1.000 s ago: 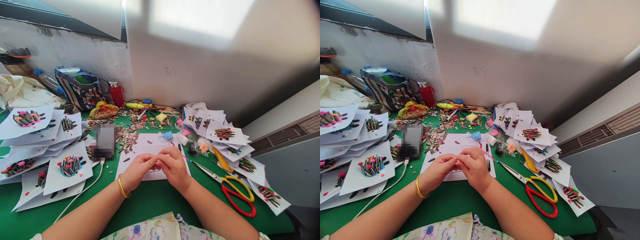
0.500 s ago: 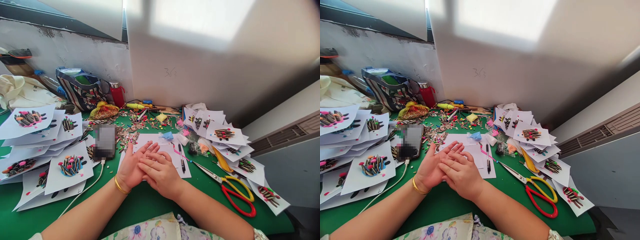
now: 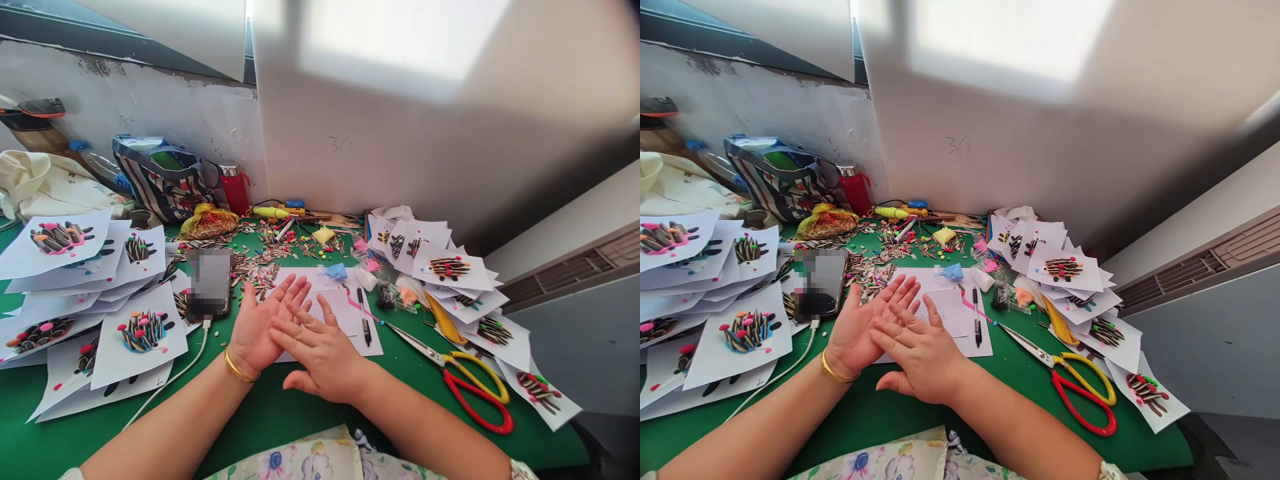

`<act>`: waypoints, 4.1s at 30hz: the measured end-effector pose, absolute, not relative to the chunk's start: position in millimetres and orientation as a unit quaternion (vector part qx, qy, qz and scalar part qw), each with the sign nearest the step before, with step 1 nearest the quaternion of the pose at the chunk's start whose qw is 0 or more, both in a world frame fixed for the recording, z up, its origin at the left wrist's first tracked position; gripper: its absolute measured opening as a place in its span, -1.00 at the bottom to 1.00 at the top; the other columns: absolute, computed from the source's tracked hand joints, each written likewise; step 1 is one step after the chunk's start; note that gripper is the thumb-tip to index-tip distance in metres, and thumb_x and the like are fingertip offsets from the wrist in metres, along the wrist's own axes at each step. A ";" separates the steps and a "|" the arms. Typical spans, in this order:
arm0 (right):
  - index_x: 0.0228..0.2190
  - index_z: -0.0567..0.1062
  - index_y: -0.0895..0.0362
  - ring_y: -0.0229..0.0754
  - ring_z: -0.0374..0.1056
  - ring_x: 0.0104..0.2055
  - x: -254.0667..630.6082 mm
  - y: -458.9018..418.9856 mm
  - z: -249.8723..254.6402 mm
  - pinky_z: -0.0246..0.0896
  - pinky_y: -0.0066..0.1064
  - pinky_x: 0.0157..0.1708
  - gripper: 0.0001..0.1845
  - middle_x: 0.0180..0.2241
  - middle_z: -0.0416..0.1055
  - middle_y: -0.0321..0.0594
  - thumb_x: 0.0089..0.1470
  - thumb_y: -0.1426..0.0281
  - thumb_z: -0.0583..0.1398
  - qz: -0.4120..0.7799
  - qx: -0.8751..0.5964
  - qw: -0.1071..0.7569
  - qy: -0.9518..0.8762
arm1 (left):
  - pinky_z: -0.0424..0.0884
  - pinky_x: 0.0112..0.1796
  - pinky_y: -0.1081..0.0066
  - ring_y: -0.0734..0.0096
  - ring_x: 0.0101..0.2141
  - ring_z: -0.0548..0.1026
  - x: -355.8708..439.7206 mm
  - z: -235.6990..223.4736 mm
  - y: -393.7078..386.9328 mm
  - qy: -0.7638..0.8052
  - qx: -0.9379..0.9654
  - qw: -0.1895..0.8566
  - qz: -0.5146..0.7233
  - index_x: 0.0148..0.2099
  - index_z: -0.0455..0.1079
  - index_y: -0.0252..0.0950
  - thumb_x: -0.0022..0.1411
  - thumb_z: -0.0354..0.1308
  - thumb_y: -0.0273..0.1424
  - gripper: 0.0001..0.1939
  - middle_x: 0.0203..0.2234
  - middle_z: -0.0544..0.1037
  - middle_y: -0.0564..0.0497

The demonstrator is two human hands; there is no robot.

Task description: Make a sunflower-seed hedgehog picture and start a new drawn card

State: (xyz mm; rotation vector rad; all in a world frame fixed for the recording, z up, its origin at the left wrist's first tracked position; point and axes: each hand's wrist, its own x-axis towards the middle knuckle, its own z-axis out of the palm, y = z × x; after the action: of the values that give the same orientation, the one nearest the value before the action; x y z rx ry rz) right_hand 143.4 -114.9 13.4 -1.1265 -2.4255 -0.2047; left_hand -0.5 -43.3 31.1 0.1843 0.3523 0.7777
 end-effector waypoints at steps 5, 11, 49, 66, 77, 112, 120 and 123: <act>0.25 0.17 0.12 0.05 -0.15 0.38 142.7 -113.5 11.7 -0.65 0.19 0.32 -0.17 0.25 0.19 -0.13 0.16 -0.15 -0.04 -0.073 -0.431 0.251 -0.864 | 0.18 0.20 0.14 0.12 0.22 0.25 2.0 31.1 -48.7 0.176 0.096 0.928 0.314 0.29 0.16 -0.36 0.28 -0.22 0.15 -0.20 0.21 0.30 -0.26; 0.23 0.22 0.05 0.03 -0.09 0.37 146.0 -114.3 13.6 -0.68 0.19 0.32 -0.28 0.22 0.26 -0.19 0.20 -0.09 -0.03 -0.052 -0.419 0.249 -0.872 | 0.16 0.21 0.14 0.13 0.23 0.24 0.5 31.6 -44.9 0.172 0.105 0.908 0.368 0.27 0.20 -0.36 0.28 -0.28 0.17 -0.19 0.23 0.27 -0.25; -0.29 0.51 0.01 -0.04 0.22 0.17 169.8 -111.8 24.8 -0.17 0.10 0.30 -0.91 -0.06 0.50 -0.24 0.16 0.38 0.18 -0.049 -0.515 0.435 -0.736 | 0.36 -0.13 0.38 0.31 -0.17 0.45 8.2 23.2 -61.2 0.258 0.464 0.798 0.284 -0.08 0.48 -0.25 0.19 0.25 -0.24 -0.71 -0.14 0.52 -0.07; -0.18 0.55 0.04 0.00 0.24 0.13 178.8 -103.2 17.2 0.04 0.07 0.20 -0.76 -0.10 0.50 -0.16 0.18 0.21 0.20 0.077 -0.487 0.460 -0.738 | 0.33 -0.23 0.37 0.32 -0.34 0.44 5.8 24.3 -51.7 0.357 0.600 0.658 0.282 -0.35 0.53 -0.32 0.13 0.25 -0.18 -0.73 -0.43 0.56 -0.02; -0.25 0.57 -0.01 -0.05 0.28 0.07 174.3 -105.4 19.5 0.20 -0.06 0.09 -0.83 -0.18 0.51 -0.21 0.11 0.46 0.25 0.135 -0.474 0.533 -0.688 | 0.37 -0.16 0.33 0.30 -0.26 0.47 4.9 19.6 -50.7 0.330 0.692 0.552 0.329 -0.26 0.53 -0.29 0.17 0.23 -0.21 -0.76 -0.32 0.57 -0.05; -0.08 0.51 -0.03 -0.01 0.27 0.08 173.8 -104.5 16.5 0.20 -0.02 0.11 -0.70 -0.08 0.48 -0.18 0.11 0.28 0.27 0.086 -0.466 0.472 -0.743 | 0.40 -0.21 0.37 0.32 -0.30 0.48 4.9 18.2 -49.6 0.360 0.643 0.595 0.321 -0.33 0.53 -0.30 0.12 0.24 -0.20 -0.75 -0.38 0.59 -0.03; -0.22 0.57 -0.03 -0.05 0.31 0.02 177.4 -102.9 19.6 0.28 -0.07 0.02 -0.84 -0.18 0.51 -0.20 0.14 0.40 0.23 0.104 -0.483 0.519 -0.698 | 0.40 -0.14 0.31 0.27 -0.24 0.49 5.3 26.3 -52.0 0.342 0.656 0.602 0.301 -0.26 0.55 -0.29 0.22 0.15 -0.15 -0.69 -0.31 0.60 -0.06; -0.26 0.58 -0.02 -0.06 0.33 0.00 175.3 -103.3 21.2 0.30 -0.08 -0.01 -0.85 -0.21 0.52 -0.20 0.12 0.44 0.24 0.095 -0.486 0.526 -0.691 | 0.39 -0.09 0.28 0.25 -0.19 0.50 6.5 25.6 -52.3 0.348 0.655 0.599 0.301 -0.19 0.55 -0.27 0.19 0.18 -0.16 -0.70 -0.22 0.61 -0.07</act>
State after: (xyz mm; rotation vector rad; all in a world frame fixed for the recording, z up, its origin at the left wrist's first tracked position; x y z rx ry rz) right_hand 175.3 -103.3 21.2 -1.1627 -1.6517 0.2281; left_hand 6.5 -52.3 25.6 1.5194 0.8076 0.6973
